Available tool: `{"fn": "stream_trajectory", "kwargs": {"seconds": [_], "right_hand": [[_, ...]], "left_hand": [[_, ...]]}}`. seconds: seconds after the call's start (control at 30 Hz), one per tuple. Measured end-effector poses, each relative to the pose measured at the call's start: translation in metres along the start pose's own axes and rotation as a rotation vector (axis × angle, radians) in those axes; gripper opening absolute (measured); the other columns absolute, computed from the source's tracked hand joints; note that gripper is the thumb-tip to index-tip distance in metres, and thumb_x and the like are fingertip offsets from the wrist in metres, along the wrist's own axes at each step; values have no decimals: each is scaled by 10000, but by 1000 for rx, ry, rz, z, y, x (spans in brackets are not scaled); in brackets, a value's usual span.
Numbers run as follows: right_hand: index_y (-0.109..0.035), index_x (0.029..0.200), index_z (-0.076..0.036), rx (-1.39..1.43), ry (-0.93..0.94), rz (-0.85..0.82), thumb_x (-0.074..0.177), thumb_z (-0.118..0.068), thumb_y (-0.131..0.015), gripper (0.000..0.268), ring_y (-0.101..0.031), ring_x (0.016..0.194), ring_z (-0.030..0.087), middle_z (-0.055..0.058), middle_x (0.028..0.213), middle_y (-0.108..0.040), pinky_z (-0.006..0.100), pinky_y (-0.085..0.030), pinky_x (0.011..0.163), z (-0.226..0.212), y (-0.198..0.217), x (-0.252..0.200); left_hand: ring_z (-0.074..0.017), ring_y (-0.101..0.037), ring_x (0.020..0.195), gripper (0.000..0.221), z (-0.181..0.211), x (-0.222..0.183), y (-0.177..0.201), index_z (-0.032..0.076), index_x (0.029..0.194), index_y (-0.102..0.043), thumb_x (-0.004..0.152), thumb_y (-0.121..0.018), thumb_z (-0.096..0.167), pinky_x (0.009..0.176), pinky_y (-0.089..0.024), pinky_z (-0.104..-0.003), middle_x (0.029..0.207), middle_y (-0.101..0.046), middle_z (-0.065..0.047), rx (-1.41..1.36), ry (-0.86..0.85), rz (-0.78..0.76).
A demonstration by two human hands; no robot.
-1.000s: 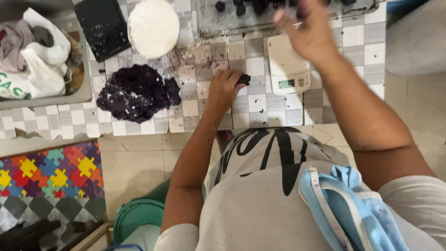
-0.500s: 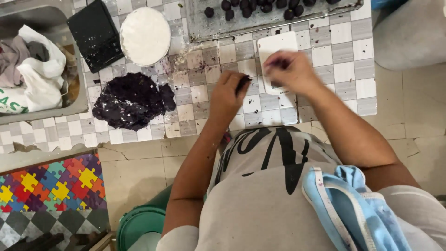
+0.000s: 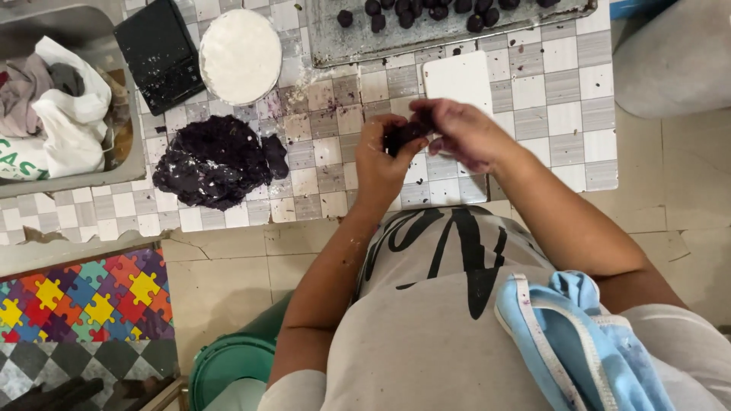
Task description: Weighing portions of purple dough on a digital scale and rolling them into small uniform balls.
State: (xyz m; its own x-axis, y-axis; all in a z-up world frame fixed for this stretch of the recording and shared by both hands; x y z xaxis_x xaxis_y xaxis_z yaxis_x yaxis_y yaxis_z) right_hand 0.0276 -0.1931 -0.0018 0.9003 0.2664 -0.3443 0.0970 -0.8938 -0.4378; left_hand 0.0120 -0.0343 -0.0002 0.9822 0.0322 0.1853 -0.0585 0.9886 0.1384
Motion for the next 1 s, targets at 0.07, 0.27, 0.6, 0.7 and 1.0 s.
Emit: {"fn": "stream_trajectory", "kwargs": {"seconds": [0.07, 0.27, 0.6, 0.7, 1.0], "right_hand": [[-507, 1226, 52, -226, 114, -144, 838, -304, -663, 549, -624, 822, 227, 206, 1050, -607, 269, -542, 649, 1, -17, 1], [-584, 1105, 89, -445, 230, -109, 857, 45, -598, 252, -652, 764, 237, 256, 946, -637, 304, -555, 664, -5, -15, 7], [-532, 739, -110, 234, -90, 252, 753, -567, -551, 457, -375, 481, 89, -15, 564, -451, 205, -324, 455, -35, 47, 22], [-594, 985, -70, 187, -172, 310, 953, -225, -546, 165, -451, 474, 35, -44, 602, -515, 142, -423, 425, -33, 43, 14], [-426, 505, -148, 203, 37, 297, 725, -643, -437, 543, -291, 306, 77, -39, 420, -317, 212, -240, 296, -47, 31, -3]], "left_hand": [[-302, -634, 844, 334, 3, 1, 1, 93, 972, -550, 733, -776, 153, 750, -528, -369, 886, -552, -87, 140, -98, 19], [-267, -637, 830, 285, 14, 3, 7, 103, 922, -557, 727, -764, 114, 761, -527, -336, 874, -525, -37, 267, -181, 2], [-227, -656, 817, 331, -44, -6, 29, 111, 1073, -533, 790, -659, 227, 524, -476, -247, 1047, -627, -117, -743, 840, 337], [-236, -650, 821, 341, -61, -14, 24, 98, 1093, -541, 820, -624, 285, 564, -476, -283, 995, -656, -102, -773, 928, 385], [-170, -632, 881, 550, -29, -17, 3, 93, 1244, -510, 729, -697, 144, 586, -440, -212, 1148, -608, -134, -565, 832, 81]]}}
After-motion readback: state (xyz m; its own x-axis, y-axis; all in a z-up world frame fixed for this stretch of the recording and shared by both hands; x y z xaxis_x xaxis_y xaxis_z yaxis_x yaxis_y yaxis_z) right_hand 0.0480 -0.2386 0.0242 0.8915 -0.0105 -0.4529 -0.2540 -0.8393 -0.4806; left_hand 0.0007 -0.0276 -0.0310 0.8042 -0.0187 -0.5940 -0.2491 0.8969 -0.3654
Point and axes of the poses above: each hand's wrist, its own x-axis towards the middle knuckle, its own y-axis out of the back of the hand, z = x × y, the point moved 3 cm from there along x, towards the middle knuckle
